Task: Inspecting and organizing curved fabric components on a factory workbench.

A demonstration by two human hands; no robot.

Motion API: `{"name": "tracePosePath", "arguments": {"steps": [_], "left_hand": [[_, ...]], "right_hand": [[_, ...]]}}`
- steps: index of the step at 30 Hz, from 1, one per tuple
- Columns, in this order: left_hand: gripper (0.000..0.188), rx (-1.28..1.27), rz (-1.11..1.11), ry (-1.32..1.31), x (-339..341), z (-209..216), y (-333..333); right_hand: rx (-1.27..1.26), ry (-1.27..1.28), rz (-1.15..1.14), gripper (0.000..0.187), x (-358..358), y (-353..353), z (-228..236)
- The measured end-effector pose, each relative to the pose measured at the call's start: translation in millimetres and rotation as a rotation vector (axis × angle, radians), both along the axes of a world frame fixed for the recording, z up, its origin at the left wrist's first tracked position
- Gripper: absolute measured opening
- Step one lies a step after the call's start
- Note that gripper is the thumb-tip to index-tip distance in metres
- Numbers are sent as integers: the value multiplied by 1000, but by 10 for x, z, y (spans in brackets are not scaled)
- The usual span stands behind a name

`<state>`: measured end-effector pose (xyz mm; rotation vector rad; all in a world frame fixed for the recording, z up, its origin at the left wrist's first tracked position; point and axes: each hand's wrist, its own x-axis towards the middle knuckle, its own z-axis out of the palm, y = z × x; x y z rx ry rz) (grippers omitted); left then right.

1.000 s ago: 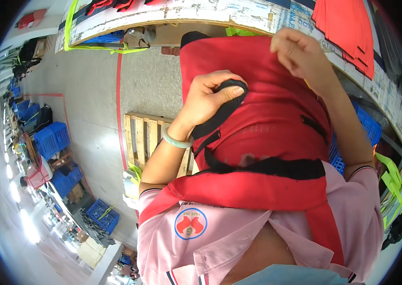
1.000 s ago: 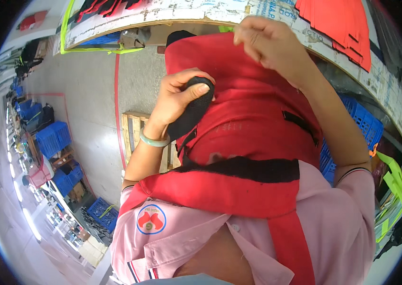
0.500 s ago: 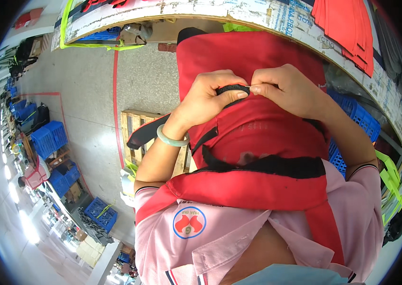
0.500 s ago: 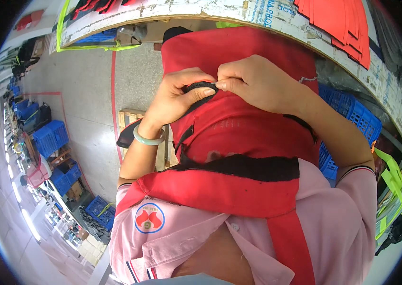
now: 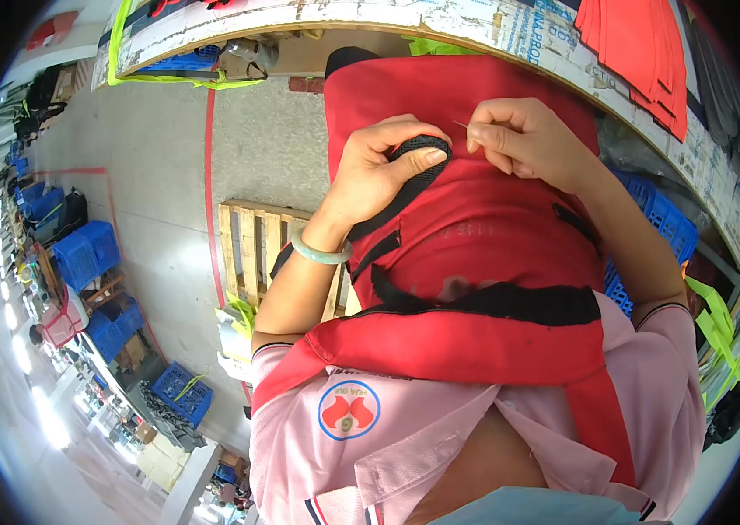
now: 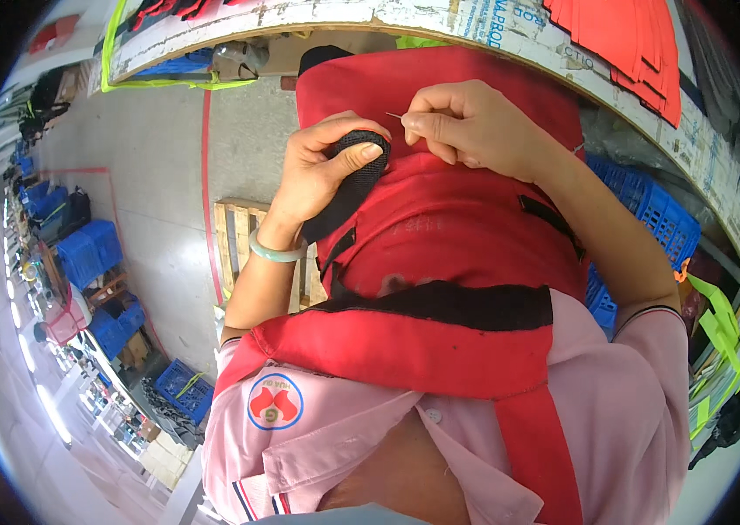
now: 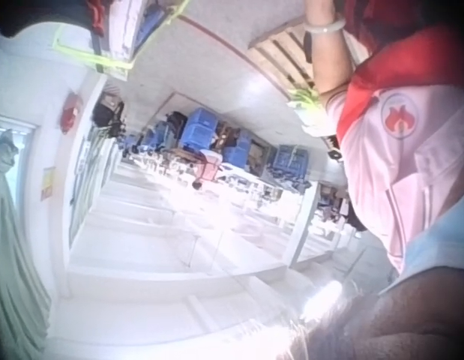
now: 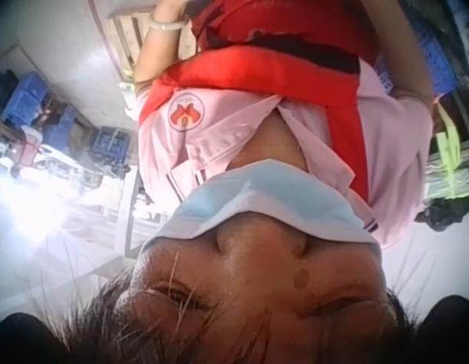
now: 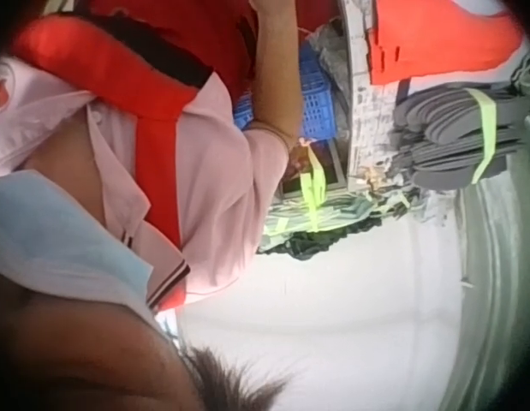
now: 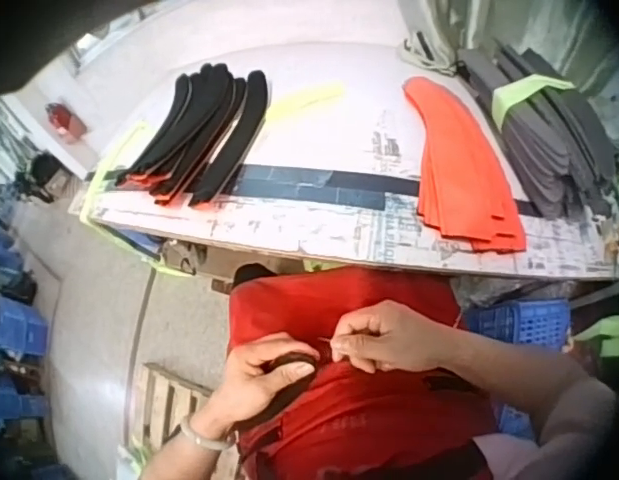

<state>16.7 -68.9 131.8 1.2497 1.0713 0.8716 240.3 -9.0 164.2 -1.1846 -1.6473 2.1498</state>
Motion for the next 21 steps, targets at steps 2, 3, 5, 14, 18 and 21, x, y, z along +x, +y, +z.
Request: {"name": "tracePosePath", "arguments": {"steps": [2, 3, 5, 14, 18, 21], "left_hand": [[13, 52, -22, -1, 7, -15, 4], [13, 52, -25, -2, -4, -13, 7], [13, -42, -27, -30, -30, -4, 11], [12, -113, -46, -114, -53, 5, 24], [12, -197, 35, -286, -15, 10, 9], [14, -179, 49, -412, 21, 51, 52]], "right_hand": [[40, 7, 29, 25, 8, -57, 10], [82, 16, 48, 24, 5, -79, 6], [104, 27, 49, 24, -7, -103, -28], [78, 109, -21, 22, -125, -230, -52], [-340, 405, -182, 22, -144, -338, -77], [-356, 496, -230, 22, -131, -298, -142]]}}
